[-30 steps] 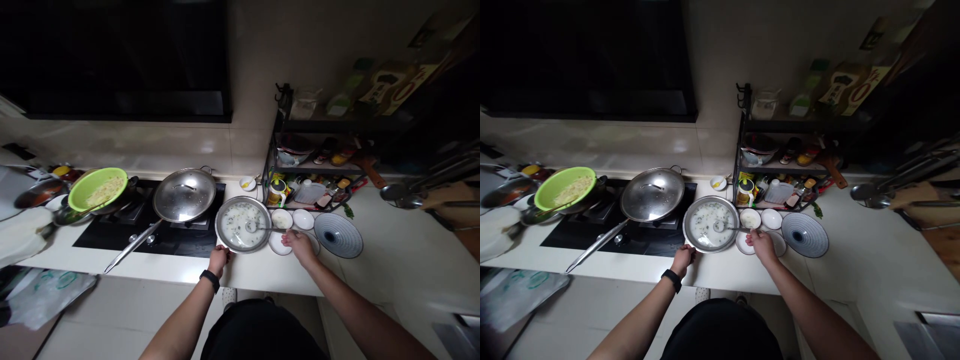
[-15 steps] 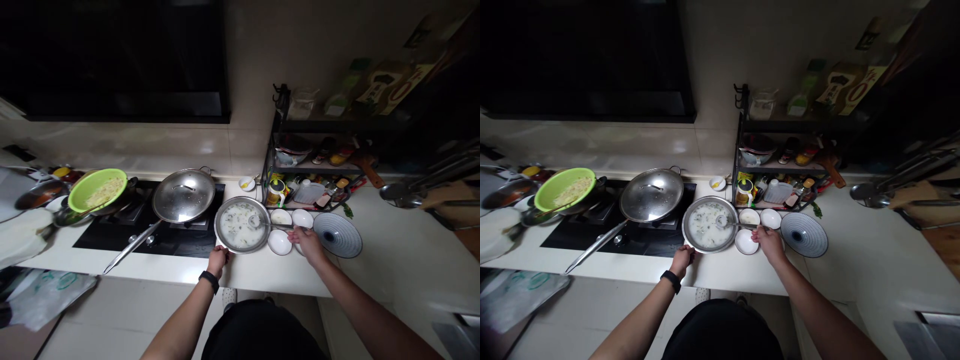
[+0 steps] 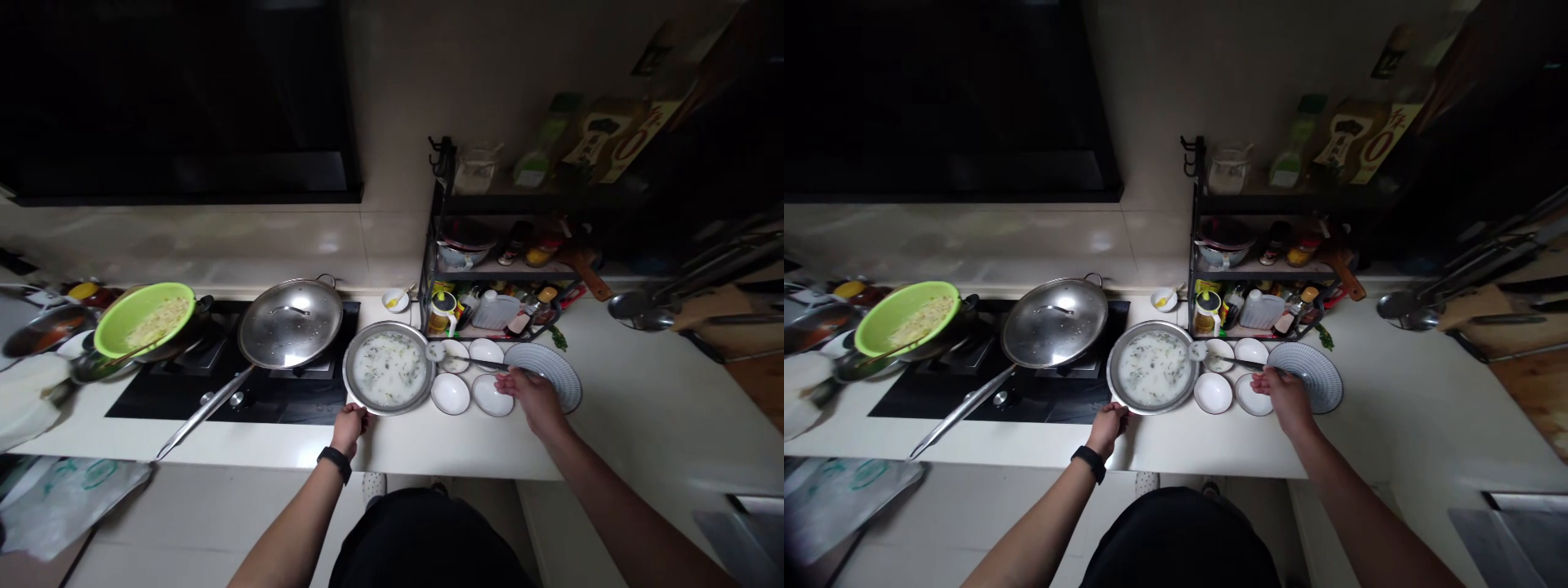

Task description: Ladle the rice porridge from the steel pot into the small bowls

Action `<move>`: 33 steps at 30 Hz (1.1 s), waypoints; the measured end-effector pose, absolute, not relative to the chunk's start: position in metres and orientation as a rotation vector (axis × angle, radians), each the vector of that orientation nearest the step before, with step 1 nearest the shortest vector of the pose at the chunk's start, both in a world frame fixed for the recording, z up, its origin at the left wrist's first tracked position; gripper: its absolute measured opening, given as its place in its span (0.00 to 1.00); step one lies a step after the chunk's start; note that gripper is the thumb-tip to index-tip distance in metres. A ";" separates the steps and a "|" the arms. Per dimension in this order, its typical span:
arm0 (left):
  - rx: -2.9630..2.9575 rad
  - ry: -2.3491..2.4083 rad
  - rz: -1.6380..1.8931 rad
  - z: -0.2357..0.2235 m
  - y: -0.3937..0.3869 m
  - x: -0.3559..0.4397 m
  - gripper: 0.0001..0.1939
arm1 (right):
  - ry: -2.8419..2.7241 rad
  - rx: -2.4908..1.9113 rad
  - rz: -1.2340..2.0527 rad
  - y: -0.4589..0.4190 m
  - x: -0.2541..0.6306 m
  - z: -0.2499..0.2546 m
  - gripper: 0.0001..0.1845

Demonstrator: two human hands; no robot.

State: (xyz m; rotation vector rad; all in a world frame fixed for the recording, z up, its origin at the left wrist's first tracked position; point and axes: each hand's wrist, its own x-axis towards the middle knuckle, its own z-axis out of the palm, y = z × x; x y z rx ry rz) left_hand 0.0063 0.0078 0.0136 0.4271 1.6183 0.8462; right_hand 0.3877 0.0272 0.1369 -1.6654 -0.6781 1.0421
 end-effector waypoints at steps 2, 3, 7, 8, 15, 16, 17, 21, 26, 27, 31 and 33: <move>0.428 1.623 0.843 0.014 0.008 0.007 0.09 | -0.675 -1.691 1.014 0.027 0.397 0.134 0.21; 0.427 1.626 0.842 0.015 0.008 0.007 0.09 | -0.676 -1.706 0.997 0.027 0.401 0.132 0.21; 0.425 1.636 0.837 0.015 0.008 0.007 0.10 | -0.723 -1.802 0.923 0.031 0.411 0.117 0.20; 0.424 1.637 0.836 0.015 0.008 0.007 0.10 | -0.747 -1.837 0.902 0.032 0.412 0.113 0.20; 0.430 1.648 0.839 0.015 0.008 0.007 0.12 | -1.361 -1.970 0.569 0.032 0.410 0.106 0.20; 0.431 1.648 0.841 0.015 0.008 0.007 0.12 | -1.506 -1.944 0.465 0.030 0.408 0.108 0.21; 0.432 1.649 0.843 0.015 0.008 0.007 0.12 | -1.642 -1.903 0.365 0.027 0.407 0.110 0.21; 0.432 1.643 0.856 0.014 0.007 0.007 0.11 | -1.993 -1.747 0.129 0.015 0.403 0.114 0.21; 0.434 1.623 0.870 0.014 0.006 0.008 0.10 | -2.187 -1.607 0.148 0.004 0.399 0.118 0.16; 0.435 1.621 0.871 0.014 0.006 0.008 0.09 | -2.170 -1.604 0.143 0.003 0.397 0.120 0.16; 0.429 1.615 0.870 0.014 0.007 0.007 0.09 | -2.106 -1.606 0.145 0.002 0.377 0.129 0.18; 0.426 1.613 0.869 0.014 0.007 0.007 0.09 | -2.085 -1.592 0.193 0.005 0.362 0.130 0.19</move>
